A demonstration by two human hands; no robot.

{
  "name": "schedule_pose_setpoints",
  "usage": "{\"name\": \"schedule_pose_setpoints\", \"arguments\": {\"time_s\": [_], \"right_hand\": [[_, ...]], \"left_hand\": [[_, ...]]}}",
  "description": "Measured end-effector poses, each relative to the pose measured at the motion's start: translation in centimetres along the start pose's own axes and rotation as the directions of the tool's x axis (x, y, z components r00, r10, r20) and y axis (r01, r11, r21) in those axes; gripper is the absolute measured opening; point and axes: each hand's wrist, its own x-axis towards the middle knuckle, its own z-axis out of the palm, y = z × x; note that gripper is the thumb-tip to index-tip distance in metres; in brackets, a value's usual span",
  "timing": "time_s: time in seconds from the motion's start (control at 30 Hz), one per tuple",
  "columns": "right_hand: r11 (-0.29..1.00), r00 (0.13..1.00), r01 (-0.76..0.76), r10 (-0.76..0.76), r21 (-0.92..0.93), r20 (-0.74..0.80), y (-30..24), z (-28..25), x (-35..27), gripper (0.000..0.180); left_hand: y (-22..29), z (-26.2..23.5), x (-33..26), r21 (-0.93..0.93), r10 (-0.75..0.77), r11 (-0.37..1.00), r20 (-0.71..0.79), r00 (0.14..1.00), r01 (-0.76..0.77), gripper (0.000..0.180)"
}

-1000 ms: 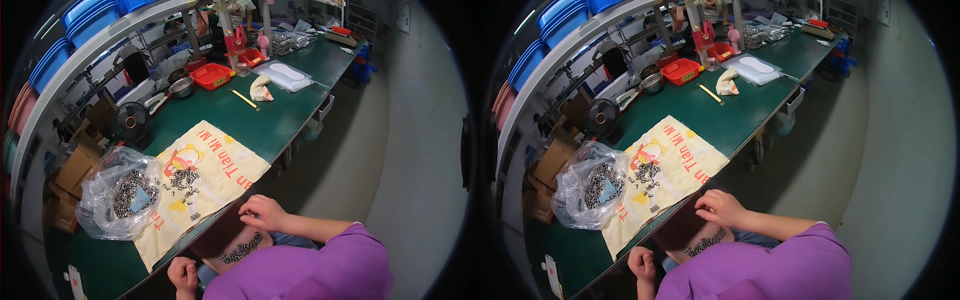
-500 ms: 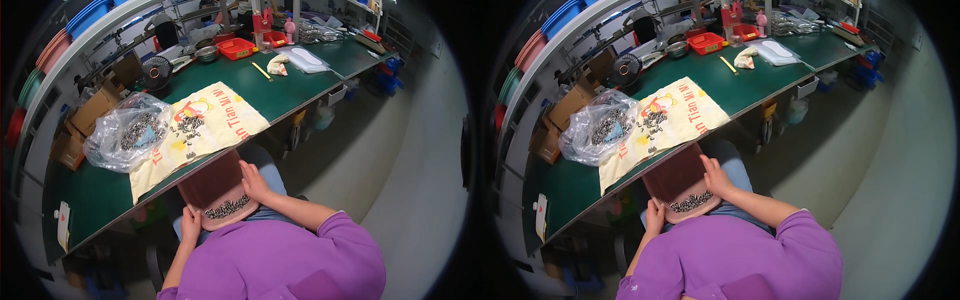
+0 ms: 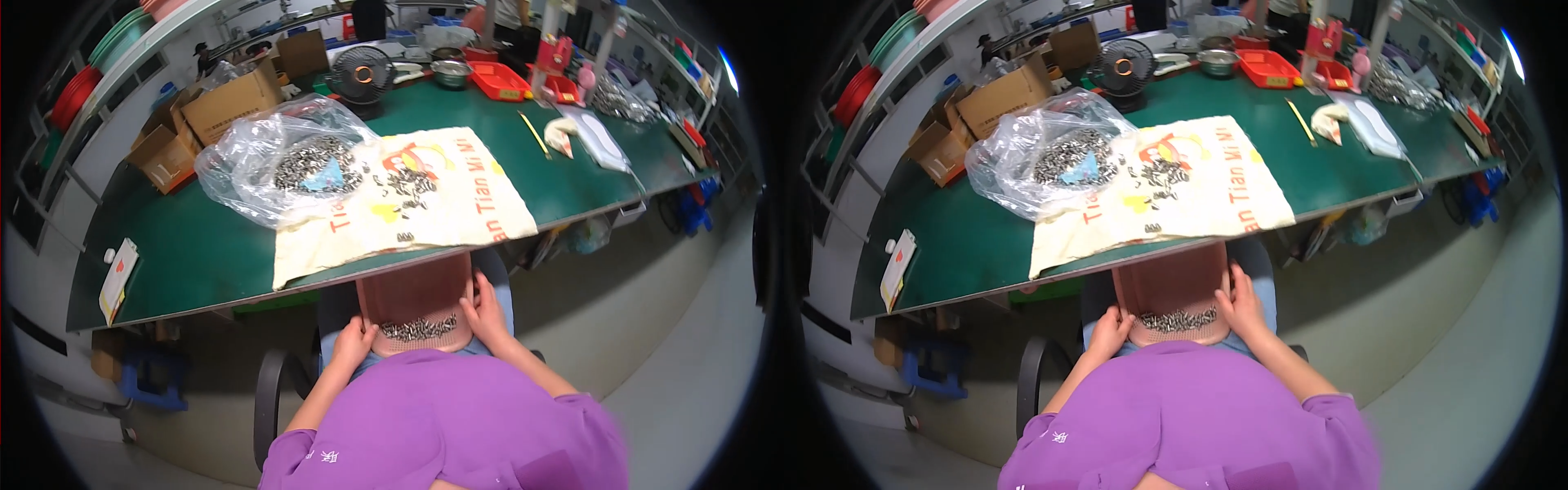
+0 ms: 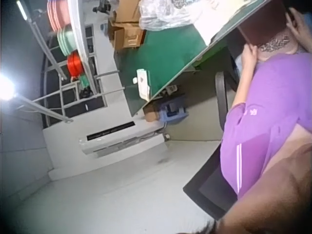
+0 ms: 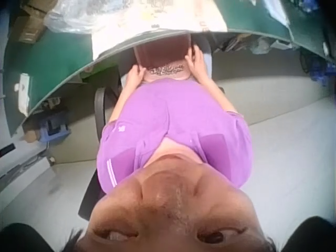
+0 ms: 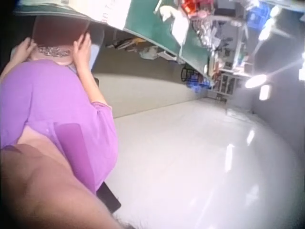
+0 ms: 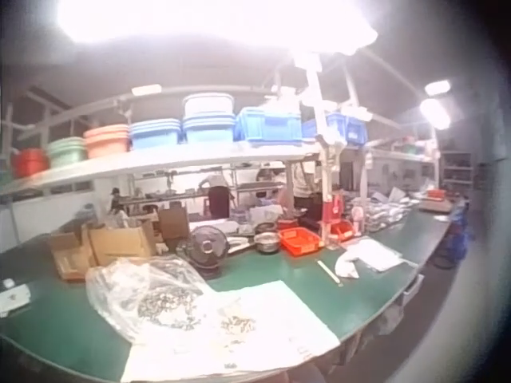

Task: Sorting and arranging small metal hardware components on a workbench in a factory environment.

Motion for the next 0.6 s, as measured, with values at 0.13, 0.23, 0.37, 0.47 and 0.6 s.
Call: {"name": "schedule_pose_setpoints", "arguments": {"time_s": [0.13,0.23,0.37,0.47,0.6], "right_hand": [[0.949,0.927,0.316,-0.31,-0.009,-0.209,-1.7,-4.9,1.6,0.035],[0.814,0.778,0.577,-0.571,-0.062,-0.262,-8.0,-8.6,5.5,0.02],[0.874,0.878,0.473,-0.458,0.108,-0.14,-13.5,-8.8,10.9,0.017],[0.907,0.906,0.419,-0.421,0.049,0.05,-15.8,-7.4,14.5,0.017],[0.899,0.892,0.431,-0.41,-0.08,0.191,-16.8,-6.5,16.1,0.015]], "left_hand": [[3.9,-6.6,-2.1,0.199,-0.106,0.977,0.162,0.981,0.073,0.055],[6.3,-12.8,-2.3,0.008,-0.002,1.0,0.426,0.905,-0.002,0.057],[14.2,-18.5,0.5,-0.614,0.307,0.788,0.452,0.837,0.042,0.029],[17.3,-17.8,4.7,-0.402,0.27,0.89,0.081,0.959,-0.217,0.028],[17.5,-16.1,6.8,-0.2,0.306,0.922,-0.146,0.941,-0.331,0.031]]}}
